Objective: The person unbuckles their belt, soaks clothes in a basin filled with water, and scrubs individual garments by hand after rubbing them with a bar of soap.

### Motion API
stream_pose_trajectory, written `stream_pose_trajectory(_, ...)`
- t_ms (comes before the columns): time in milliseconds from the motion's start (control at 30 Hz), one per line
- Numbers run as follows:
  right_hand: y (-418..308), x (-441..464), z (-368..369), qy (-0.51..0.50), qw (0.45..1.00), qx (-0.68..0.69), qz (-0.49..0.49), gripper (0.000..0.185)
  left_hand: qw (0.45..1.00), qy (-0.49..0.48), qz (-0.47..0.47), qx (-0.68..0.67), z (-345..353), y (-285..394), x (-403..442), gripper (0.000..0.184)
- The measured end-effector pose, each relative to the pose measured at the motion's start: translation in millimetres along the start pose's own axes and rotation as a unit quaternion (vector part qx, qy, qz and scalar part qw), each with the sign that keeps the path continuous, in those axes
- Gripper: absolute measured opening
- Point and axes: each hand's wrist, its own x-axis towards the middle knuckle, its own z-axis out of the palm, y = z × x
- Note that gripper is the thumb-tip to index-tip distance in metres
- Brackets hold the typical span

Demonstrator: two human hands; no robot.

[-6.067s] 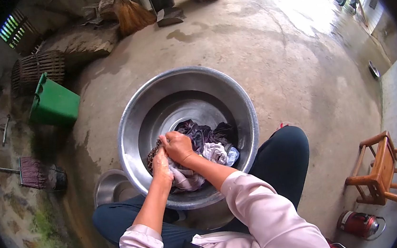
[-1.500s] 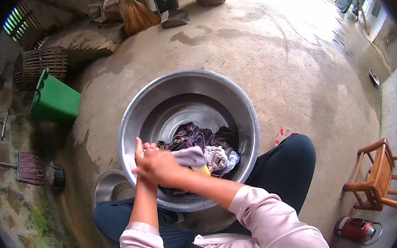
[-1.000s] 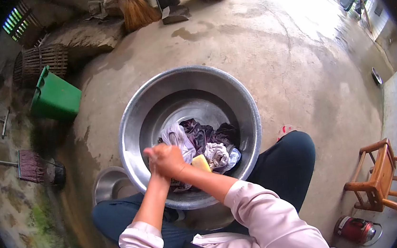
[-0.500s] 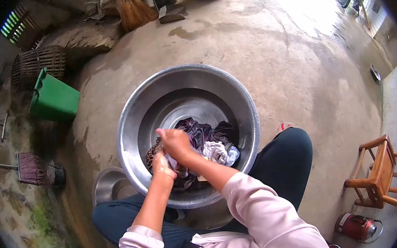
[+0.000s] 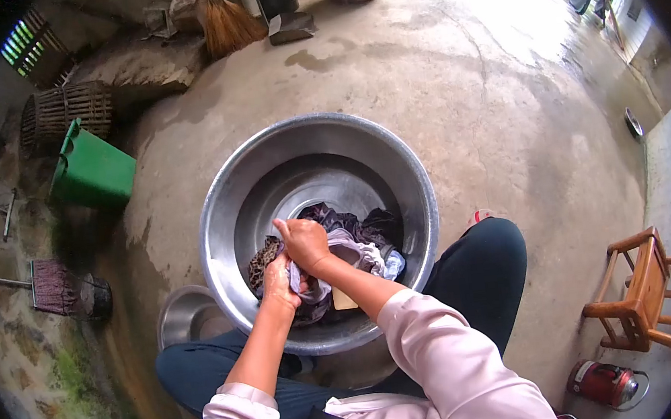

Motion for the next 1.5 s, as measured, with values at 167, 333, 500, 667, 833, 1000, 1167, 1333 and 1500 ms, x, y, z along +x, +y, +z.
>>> stream_pose_trajectory(167,-55,-57,11,-0.033,0.987,0.061,-0.147,0.038,0.852,-0.449,-0.077,-0.259,-63,0,54,0.027)
stream_pose_trajectory(333,-14,-8,-3,0.056,0.992,0.113,-0.021,0.049,0.986,-0.148,-0.065,-0.044,-12,6,11,0.030)
stream_pose_trajectory(500,26,28,-15,-0.114,0.963,0.218,0.110,0.051,0.961,-0.208,0.084,0.161,12,24,-19,0.024)
stream_pose_trajectory(667,38,29,-47,-0.410,0.833,0.370,0.041,0.062,0.962,-0.181,0.169,0.112,-2,67,-20,0.019)
stream_pose_trajectory(833,77,12,6,-0.280,0.956,0.091,-0.021,0.041,0.968,-0.117,0.209,-0.070,-3,97,-28,0.031)
stream_pose_trajectory(1000,55,21,-16,-0.201,0.935,0.286,-0.059,0.026,0.948,0.099,0.286,-0.103,-32,98,-2,0.018)
stream_pose_trajectory(1167,20,34,-52,-0.256,0.772,0.561,0.151,0.014,0.961,0.039,0.226,-0.156,-39,70,26,0.012)
stream_pose_trajectory(1333,9,21,-27,-0.073,0.941,0.324,0.061,0.029,0.968,-0.015,0.121,-0.218,-37,59,44,0.015)
stream_pose_trajectory(1500,-89,-38,-41,-0.065,0.935,0.025,-0.349,0.017,0.961,-0.153,0.081,-0.215,-76,29,79,0.029)
